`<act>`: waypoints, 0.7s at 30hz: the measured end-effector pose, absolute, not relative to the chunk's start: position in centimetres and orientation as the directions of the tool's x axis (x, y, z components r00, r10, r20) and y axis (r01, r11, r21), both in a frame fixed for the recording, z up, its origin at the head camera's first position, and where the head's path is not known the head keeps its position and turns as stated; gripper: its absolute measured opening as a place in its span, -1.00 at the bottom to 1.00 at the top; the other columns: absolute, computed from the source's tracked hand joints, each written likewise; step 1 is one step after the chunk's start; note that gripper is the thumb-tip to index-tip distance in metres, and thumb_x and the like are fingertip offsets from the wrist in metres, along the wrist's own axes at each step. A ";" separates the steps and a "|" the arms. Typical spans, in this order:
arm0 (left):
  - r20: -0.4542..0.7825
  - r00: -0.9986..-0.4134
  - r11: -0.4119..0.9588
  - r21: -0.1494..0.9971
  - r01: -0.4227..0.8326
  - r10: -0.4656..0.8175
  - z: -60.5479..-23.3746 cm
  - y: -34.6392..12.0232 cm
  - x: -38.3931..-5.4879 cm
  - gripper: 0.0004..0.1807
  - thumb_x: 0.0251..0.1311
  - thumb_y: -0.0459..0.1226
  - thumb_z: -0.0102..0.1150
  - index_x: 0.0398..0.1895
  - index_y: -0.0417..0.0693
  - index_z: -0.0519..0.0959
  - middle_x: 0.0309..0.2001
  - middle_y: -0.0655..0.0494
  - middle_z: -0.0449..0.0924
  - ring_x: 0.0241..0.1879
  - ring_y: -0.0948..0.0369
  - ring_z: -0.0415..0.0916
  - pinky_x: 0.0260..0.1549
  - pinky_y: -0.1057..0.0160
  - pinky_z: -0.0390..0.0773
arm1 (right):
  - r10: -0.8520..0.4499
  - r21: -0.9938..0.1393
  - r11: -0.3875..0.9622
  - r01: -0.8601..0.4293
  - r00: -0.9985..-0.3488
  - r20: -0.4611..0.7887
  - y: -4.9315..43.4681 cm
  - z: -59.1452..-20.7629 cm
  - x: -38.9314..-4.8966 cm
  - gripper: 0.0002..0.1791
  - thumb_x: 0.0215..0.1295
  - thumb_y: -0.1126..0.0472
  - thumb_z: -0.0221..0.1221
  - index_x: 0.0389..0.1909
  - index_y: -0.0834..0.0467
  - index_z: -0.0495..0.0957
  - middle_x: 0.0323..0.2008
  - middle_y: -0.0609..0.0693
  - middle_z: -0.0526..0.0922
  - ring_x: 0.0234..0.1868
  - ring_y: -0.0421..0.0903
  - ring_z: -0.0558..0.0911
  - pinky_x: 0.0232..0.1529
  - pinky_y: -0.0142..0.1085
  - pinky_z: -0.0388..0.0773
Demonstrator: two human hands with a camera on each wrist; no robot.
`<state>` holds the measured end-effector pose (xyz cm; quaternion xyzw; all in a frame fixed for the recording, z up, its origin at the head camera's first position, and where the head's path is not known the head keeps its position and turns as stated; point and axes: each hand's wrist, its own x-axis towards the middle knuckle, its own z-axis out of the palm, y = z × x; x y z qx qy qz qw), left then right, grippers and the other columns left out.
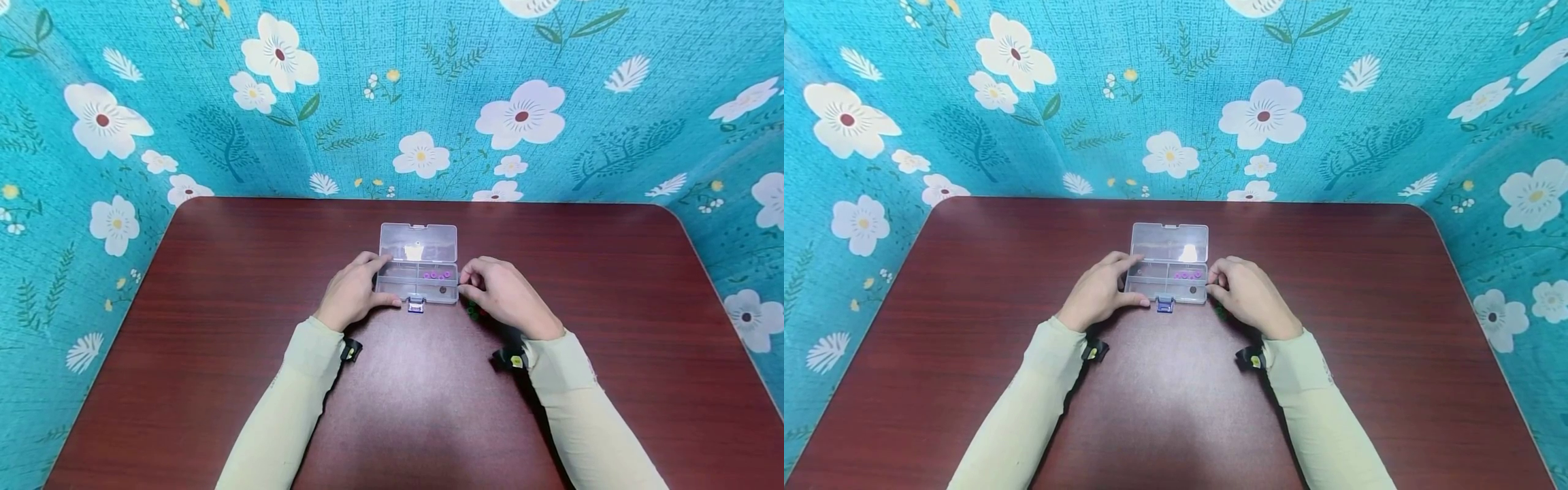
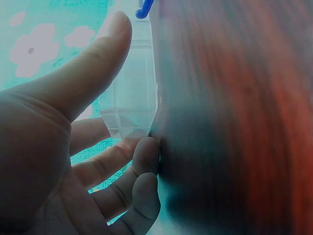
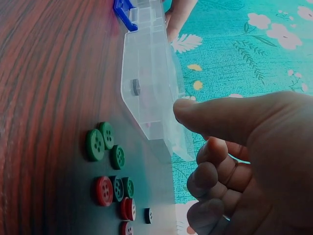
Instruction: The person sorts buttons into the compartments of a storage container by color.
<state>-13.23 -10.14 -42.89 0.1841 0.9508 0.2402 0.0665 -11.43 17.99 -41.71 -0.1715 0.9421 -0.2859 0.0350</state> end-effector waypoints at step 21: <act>-0.027 -0.923 0.810 0.489 0.324 0.385 -43.1 -10.2 -13.2 0.02 -0.08 0.14 0.54 0.47 0.00 0.37 0.25 0.01 0.47 0.06 0.09 0.54 0.00 0.02 0.55 | -0.356 -0.552 0.766 -0.328 -0.933 0.059 17.2 -41.2 -11.3 -0.87 0.26 0.25 0.34 -0.39 0.04 0.57 -0.46 -0.10 0.47 -0.45 -0.16 0.43 -0.38 -0.25 0.39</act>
